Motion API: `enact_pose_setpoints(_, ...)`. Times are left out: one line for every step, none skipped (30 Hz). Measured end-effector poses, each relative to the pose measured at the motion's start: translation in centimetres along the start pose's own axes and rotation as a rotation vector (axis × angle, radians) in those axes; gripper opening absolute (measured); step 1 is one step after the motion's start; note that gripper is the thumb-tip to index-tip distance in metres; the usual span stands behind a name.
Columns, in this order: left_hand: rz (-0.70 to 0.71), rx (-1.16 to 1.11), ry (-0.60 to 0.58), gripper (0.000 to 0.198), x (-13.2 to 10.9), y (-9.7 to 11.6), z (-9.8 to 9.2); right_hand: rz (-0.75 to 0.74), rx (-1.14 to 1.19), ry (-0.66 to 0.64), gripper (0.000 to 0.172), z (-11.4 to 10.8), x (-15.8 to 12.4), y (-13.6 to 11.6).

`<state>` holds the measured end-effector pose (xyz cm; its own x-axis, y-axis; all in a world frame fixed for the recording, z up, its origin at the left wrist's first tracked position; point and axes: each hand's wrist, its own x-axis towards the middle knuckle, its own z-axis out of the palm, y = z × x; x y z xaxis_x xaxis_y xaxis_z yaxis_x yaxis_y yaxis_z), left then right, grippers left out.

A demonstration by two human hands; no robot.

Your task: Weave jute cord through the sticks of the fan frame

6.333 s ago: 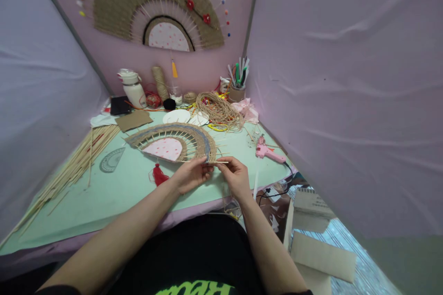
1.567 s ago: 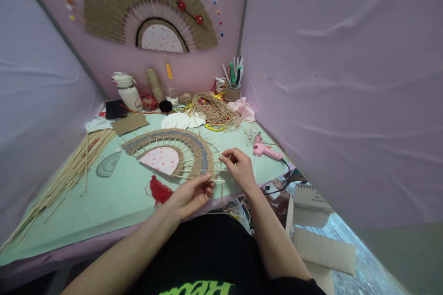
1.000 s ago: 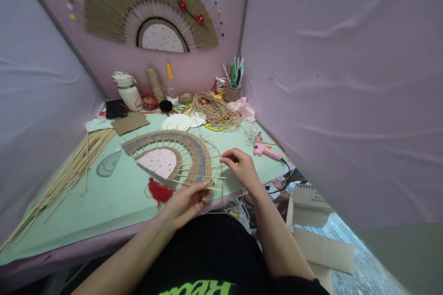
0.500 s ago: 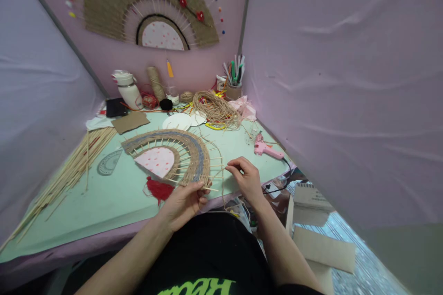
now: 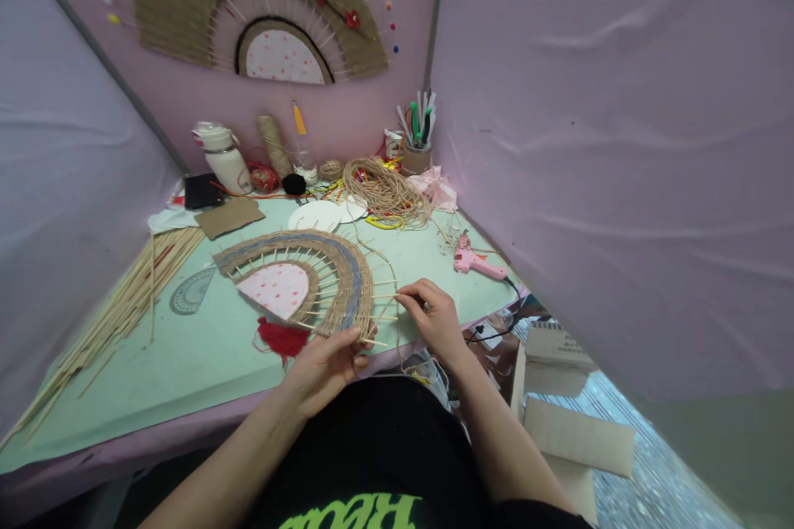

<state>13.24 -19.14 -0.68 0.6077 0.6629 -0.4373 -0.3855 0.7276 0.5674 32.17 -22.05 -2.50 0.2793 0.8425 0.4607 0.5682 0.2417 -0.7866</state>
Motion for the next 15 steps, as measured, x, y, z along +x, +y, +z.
enact_pose_setpoints(0.002,0.001,-0.003,0.015,0.0,0.0,0.0,0.011,-0.004,0.004,0.012,0.2,0.0,-0.1)
enact_pose_setpoints(0.005,0.003,-0.008,0.015,0.0,-0.1,0.0,0.022,-0.007,0.005,0.012,0.4,0.0,-0.2)
enact_pose_setpoints(0.01,0.005,-0.01,0.016,0.0,-0.1,0.0,0.032,-0.009,0.004,0.012,0.6,0.0,-0.3)
enact_pose_setpoints(0.014,0.009,-0.013,0.017,0.0,-0.1,0.0,0.043,-0.009,-0.003,0.012,0.9,0.0,-0.3)
enact_pose_setpoints(0.018,0.013,-0.015,0.018,0.0,-0.2,0.0,0.058,-0.008,-0.018,0.012,1.3,0.0,-0.4)
enact_pose_setpoints(0.021,0.02,-0.016,0.02,0.0,-0.2,-0.1,0.078,-0.002,-0.039,0.012,1.6,0.0,-0.4)
enact_pose_setpoints(0.02,0.027,-0.018,0.02,0.0,-0.2,-0.1,0.104,0.008,-0.063,0.012,1.9,0.0,-0.4)
enact_pose_setpoints(0.017,0.034,-0.02,0.02,0.0,-0.3,-0.1,0.136,0.028,-0.092,0.012,2.2,-0.1,-0.3)
enact_pose_setpoints(0.016,0.038,-0.023,0.02,0.0,-0.3,-0.2,0.175,0.061,-0.118,0.012,2.4,-0.1,-0.3)
enact_pose_setpoints(0.015,0.041,-0.027,0.02,0.0,-0.4,-0.2,0.222,0.114,-0.14,0.012,2.6,-0.1,-0.2)
enact_pose_setpoints(0.016,0.04,-0.03,0.019,0.0,-0.4,-0.3,0.275,0.185,-0.157,0.013,2.8,-0.1,-0.2)
enact_pose_setpoints(0.018,0.037,-0.031,0.018,0.0,-0.4,-0.3,0.333,0.269,-0.171,0.014,2.9,-0.1,-0.2)
enact_pose_setpoints(0.019,0.033,-0.032,0.017,0.0,-0.4,-0.3,0.392,0.357,-0.181,0.015,3.1,-0.1,-0.2)
enact_pose_setpoints(0.018,0.033,-0.032,0.016,0.1,-0.5,-0.3,0.449,0.442,-0.182,0.016,3.2,-0.1,-0.2)
enact_pose_setpoints(0.017,0.036,-0.033,0.016,0.1,-0.5,-0.4,0.499,0.515,-0.175,0.016,3.3,-0.1,-0.2)
